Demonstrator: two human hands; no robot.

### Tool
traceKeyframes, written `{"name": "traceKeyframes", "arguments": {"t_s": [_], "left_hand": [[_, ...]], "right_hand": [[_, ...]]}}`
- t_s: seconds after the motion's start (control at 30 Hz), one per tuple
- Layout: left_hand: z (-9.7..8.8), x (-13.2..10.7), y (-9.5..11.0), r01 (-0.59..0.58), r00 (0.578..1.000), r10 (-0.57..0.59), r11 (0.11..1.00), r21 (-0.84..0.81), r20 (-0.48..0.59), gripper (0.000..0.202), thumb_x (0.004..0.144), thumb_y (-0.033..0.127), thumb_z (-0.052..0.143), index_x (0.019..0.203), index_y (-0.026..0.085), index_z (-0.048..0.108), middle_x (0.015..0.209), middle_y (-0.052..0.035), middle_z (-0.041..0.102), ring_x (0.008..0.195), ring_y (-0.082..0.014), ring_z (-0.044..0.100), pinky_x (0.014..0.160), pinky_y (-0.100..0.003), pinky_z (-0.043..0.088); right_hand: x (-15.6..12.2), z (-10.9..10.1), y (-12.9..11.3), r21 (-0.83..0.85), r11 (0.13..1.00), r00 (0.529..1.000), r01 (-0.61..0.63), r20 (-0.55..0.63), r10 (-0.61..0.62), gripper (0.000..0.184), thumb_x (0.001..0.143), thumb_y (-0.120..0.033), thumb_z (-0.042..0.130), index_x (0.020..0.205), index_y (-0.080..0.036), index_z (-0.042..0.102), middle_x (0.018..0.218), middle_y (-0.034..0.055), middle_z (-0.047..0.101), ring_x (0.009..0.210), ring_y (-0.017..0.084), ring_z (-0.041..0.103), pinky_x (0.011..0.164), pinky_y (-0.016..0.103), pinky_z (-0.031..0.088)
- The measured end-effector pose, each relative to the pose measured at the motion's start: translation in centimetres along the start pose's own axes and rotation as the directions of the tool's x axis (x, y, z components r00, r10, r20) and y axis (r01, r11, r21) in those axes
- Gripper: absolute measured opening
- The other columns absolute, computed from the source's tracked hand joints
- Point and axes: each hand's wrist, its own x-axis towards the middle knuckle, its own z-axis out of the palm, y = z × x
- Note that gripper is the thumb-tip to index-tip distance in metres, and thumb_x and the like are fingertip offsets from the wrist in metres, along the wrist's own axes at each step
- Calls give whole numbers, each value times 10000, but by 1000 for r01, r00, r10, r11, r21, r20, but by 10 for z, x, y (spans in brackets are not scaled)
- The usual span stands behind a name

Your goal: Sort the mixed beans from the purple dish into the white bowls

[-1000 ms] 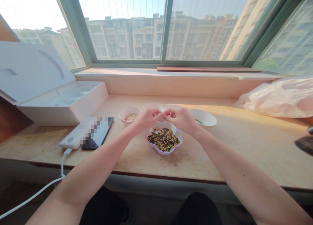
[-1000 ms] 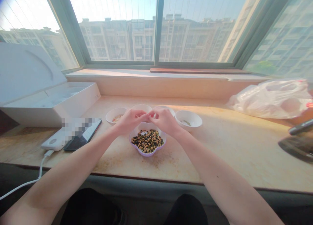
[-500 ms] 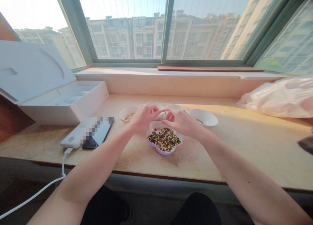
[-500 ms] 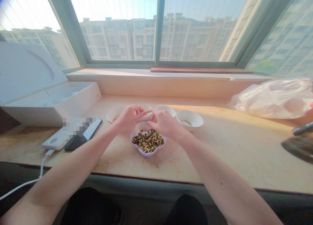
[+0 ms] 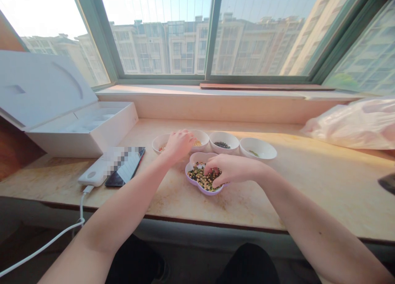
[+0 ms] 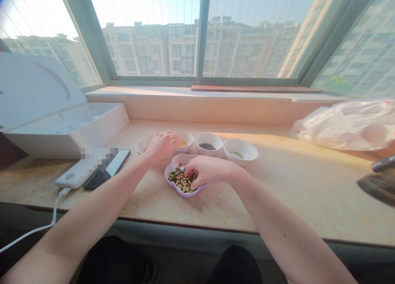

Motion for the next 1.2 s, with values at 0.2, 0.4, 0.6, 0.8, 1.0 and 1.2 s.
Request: {"name": "traceKeyframes", "arguments": {"t_s": [0.2, 0.4, 0.6, 0.8, 1.0, 1.2], "left_hand": [[6, 0, -2, 2, 999, -5, 997, -83, -43, 361, 1042, 322, 434, 1104, 180, 759, 1172, -116, 740, 1081, -271, 665, 960, -437, 446], [5, 0, -3, -14, 997, 7, 996, -92, -74, 357, 1042, 329, 446, 1089, 179, 766, 1137, -111, 745, 1074, -276, 671, 952, -443, 450], [4, -1, -1, -1, 998, -5, 994, -109, -58, 346, 1044, 314, 454, 1119, 181, 765, 1174, -112, 743, 1096, -276, 666, 991, -458, 444], [4, -2, 0, -21, 997, 12, 994, -112, -81, 332, 1043, 302, 469, 1098, 177, 772, 1145, -109, 746, 1083, -275, 672, 1012, -463, 454], [-1, -5, 0, -57, 991, 32, 978, -198, -126, 315, 1024, 215, 467, 1095, 167, 770, 1129, -97, 745, 1041, -243, 688, 945, -381, 516], [-7, -8, 5, -61, 994, 28, 940, -336, -103, 283, 990, 183, 500, 1056, 197, 774, 1125, -66, 759, 977, -204, 699, 925, -341, 538]], "right_hand": [[3, 2, 2, 81, 996, 999, -37, 21, 36, 124, 825, -206, 644, 850, -171, 760, 711, 4, 678, 607, 141, 545, 536, 288, 327], [5, 2, 5, 102, 994, 998, -46, -42, 50, 133, 825, -206, 678, 877, -170, 796, 794, 24, 738, 668, 150, 603, 583, 273, 389], [9, 4, 12, 76, 997, 996, -6, -87, 13, 148, 814, -195, 686, 848, -180, 829, 840, 40, 774, 726, 172, 644, 628, 277, 429], [10, 4, 22, 146, 987, 987, 66, -154, -44, 199, 867, -332, 697, 887, -182, 827, 882, 55, 782, 779, 181, 647, 670, 275, 445], [10, 3, 27, 215, 977, 977, -4, -206, 49, 449, 934, -552, 592, 712, -172, 685, 667, 7, 608, 639, 145, 490, 587, 292, 338], [7, -3, 27, 264, 964, 949, -18, -298, 99, 361, 890, -499, 645, 800, -163, 740, 760, 33, 679, 720, 166, 563, 638, 292, 389]]}}
